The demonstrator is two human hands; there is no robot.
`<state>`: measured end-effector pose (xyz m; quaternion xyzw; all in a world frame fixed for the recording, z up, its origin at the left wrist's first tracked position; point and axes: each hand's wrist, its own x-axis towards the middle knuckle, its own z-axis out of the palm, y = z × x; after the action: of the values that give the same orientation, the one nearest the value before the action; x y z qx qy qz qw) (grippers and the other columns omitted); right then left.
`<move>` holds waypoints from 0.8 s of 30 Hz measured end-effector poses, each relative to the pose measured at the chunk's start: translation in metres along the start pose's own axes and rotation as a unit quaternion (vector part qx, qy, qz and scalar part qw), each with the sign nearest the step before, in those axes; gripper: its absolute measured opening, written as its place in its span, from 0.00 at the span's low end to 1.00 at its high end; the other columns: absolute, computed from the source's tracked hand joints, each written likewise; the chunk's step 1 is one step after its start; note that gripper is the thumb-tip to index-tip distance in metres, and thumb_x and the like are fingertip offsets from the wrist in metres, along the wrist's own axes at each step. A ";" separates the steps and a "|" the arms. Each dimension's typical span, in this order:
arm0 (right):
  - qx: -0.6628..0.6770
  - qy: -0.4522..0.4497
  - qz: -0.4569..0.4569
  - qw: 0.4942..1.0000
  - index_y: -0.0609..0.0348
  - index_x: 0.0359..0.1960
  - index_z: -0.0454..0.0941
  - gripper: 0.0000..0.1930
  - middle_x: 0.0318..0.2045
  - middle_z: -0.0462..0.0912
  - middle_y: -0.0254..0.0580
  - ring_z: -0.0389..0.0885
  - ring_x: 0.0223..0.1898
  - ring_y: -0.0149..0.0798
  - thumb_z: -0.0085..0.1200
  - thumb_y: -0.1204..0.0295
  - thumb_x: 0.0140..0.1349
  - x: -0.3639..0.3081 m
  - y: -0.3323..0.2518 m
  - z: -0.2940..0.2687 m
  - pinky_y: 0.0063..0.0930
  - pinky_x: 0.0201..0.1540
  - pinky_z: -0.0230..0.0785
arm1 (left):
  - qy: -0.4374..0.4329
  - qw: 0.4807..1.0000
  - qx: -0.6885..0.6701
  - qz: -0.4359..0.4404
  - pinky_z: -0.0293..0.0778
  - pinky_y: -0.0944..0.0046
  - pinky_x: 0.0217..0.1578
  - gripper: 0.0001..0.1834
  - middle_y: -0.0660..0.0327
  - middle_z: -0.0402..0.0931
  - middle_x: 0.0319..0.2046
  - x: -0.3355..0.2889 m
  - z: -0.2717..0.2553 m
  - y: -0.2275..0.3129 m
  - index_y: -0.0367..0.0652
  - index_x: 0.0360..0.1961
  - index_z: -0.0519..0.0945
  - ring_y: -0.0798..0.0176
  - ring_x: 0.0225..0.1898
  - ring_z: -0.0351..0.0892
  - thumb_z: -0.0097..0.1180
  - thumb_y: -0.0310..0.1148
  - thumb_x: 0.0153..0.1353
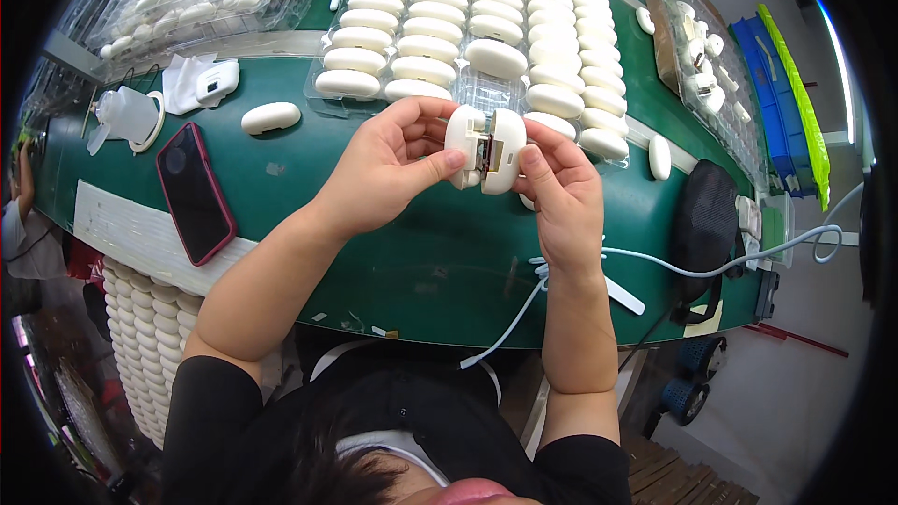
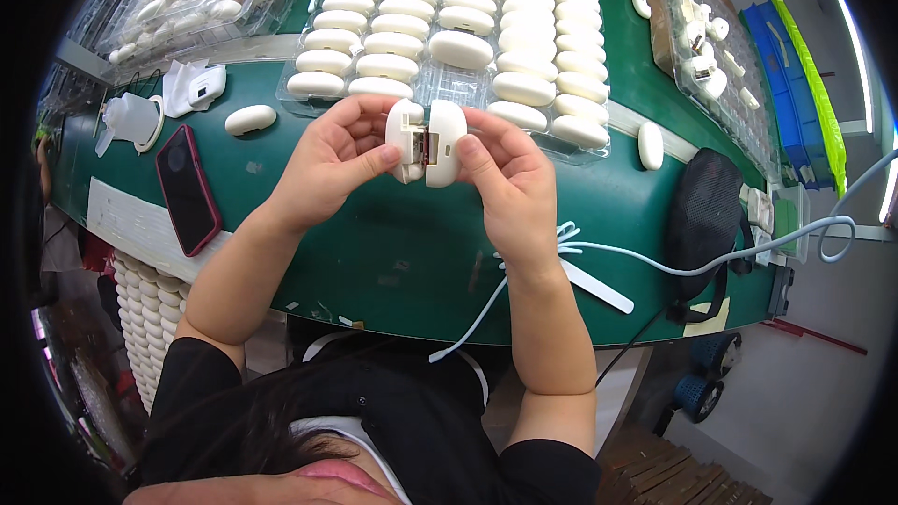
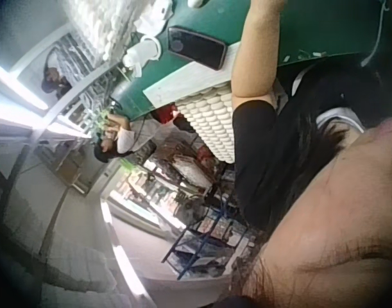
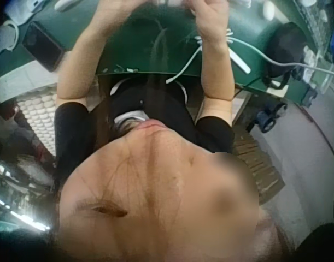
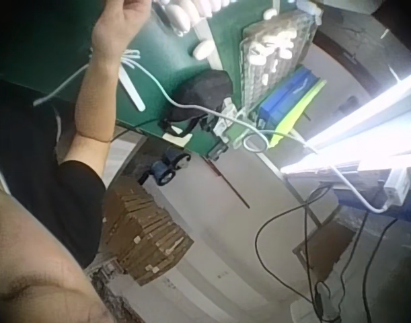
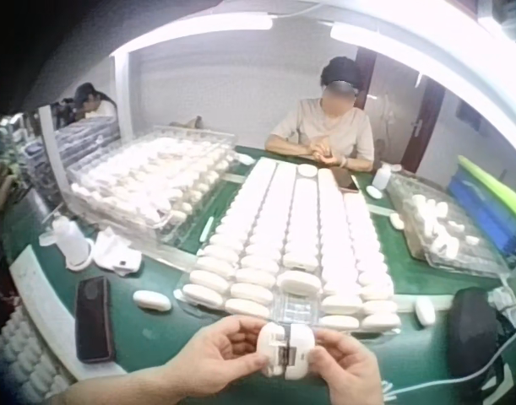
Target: Inspecting and assembling internal components into plastic earbud cases at a factory workbench.
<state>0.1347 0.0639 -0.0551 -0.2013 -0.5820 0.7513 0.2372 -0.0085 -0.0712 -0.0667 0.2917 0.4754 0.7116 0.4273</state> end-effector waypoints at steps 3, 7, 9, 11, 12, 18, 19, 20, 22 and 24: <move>-0.013 -0.008 0.003 1.000 0.68 0.53 0.72 0.16 0.42 0.82 0.44 0.80 0.41 0.31 0.51 0.73 0.66 -0.002 -0.002 0.002 0.25 0.43 0.76 | -0.006 1.000 0.011 -0.009 0.77 0.68 0.43 0.21 0.57 0.76 0.43 0.000 0.000 -0.001 0.33 0.54 0.69 0.68 0.42 0.77 0.57 0.24 0.60; -0.023 -0.016 0.017 0.999 0.67 0.54 0.72 0.16 0.42 0.82 0.44 0.80 0.42 0.30 0.52 0.74 0.66 -0.002 0.000 0.003 0.25 0.44 0.75 | -0.021 0.998 0.057 0.013 0.77 0.68 0.42 0.22 0.57 0.76 0.42 -0.003 0.002 -0.002 0.34 0.55 0.69 0.68 0.40 0.77 0.58 0.23 0.59; -0.032 -0.020 0.017 0.999 0.67 0.54 0.71 0.16 0.42 0.81 0.44 0.79 0.42 0.31 0.52 0.74 0.66 -0.002 0.001 0.002 0.24 0.44 0.74 | -0.013 0.996 0.089 0.021 0.77 0.68 0.41 0.22 0.57 0.76 0.41 -0.003 0.002 -0.002 0.34 0.54 0.69 0.68 0.40 0.77 0.59 0.23 0.59; -0.041 -0.025 0.017 0.999 0.66 0.55 0.70 0.17 0.42 0.81 0.44 0.79 0.43 0.31 0.52 0.74 0.66 -0.002 0.000 0.001 0.24 0.45 0.74 | -0.005 0.992 0.120 0.030 0.77 0.69 0.41 0.22 0.57 0.76 0.41 -0.003 0.003 -0.001 0.34 0.54 0.69 0.68 0.40 0.77 0.59 0.23 0.58; -0.025 -0.027 0.031 0.999 0.66 0.56 0.69 0.18 0.43 0.81 0.45 0.79 0.43 0.32 0.52 0.75 0.65 -0.002 -0.002 0.001 0.25 0.45 0.74 | 0.000 0.993 0.113 0.043 0.77 0.69 0.40 0.22 0.57 0.76 0.41 -0.003 0.003 -0.001 0.34 0.53 0.69 0.67 0.40 0.77 0.60 0.23 0.58; -0.033 -0.064 0.024 0.997 0.65 0.59 0.66 0.23 0.46 0.78 0.46 0.79 0.45 0.35 0.54 0.78 0.63 -0.002 -0.004 0.002 0.27 0.47 0.75 | 0.024 0.990 0.119 0.065 0.78 0.70 0.40 0.21 0.58 0.76 0.40 -0.006 0.005 -0.002 0.36 0.51 0.70 0.67 0.43 0.77 0.61 0.24 0.57; -0.010 -0.068 0.034 0.997 0.65 0.60 0.66 0.24 0.46 0.77 0.47 0.79 0.46 0.35 0.55 0.78 0.62 -0.002 -0.004 0.002 0.28 0.47 0.75 | 0.026 0.992 0.106 0.067 0.78 0.70 0.40 0.19 0.57 0.76 0.40 -0.007 0.005 -0.002 0.36 0.50 0.71 0.67 0.44 0.77 0.61 0.25 0.57; -0.011 -0.067 0.034 0.997 0.65 0.60 0.66 0.24 0.46 0.77 0.47 0.79 0.46 0.35 0.55 0.78 0.62 -0.003 -0.004 0.002 0.28 0.47 0.75 | 0.026 0.992 0.105 0.067 0.78 0.70 0.40 0.19 0.57 0.76 0.40 -0.007 0.005 -0.001 0.36 0.50 0.71 0.67 0.44 0.77 0.61 0.25 0.57; 0.010 -0.086 0.017 0.996 0.63 0.62 0.64 0.26 0.47 0.76 0.46 0.79 0.46 0.35 0.56 0.80 0.61 -0.003 -0.002 0.003 0.28 0.48 0.75 | 0.019 0.993 0.112 0.024 0.77 0.68 0.41 0.21 0.57 0.77 0.43 -0.008 0.005 0.001 0.36 0.49 0.73 0.67 0.43 0.77 0.64 0.27 0.55; 0.005 -0.089 0.002 0.996 0.63 0.61 0.63 0.27 0.47 0.76 0.46 0.79 0.46 0.35 0.57 0.80 0.59 -0.004 -0.002 0.004 0.28 0.48 0.75 | -0.004 0.983 0.161 0.087 0.77 0.66 0.42 0.23 0.57 0.76 0.45 -0.008 0.004 0.000 0.37 0.51 0.74 0.65 0.44 0.77 0.66 0.29 0.54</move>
<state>0.1355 0.0588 -0.0518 -0.1341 -0.5970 0.7693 0.1838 -0.0018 -0.0766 -0.0654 0.4004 0.5548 0.6587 0.3129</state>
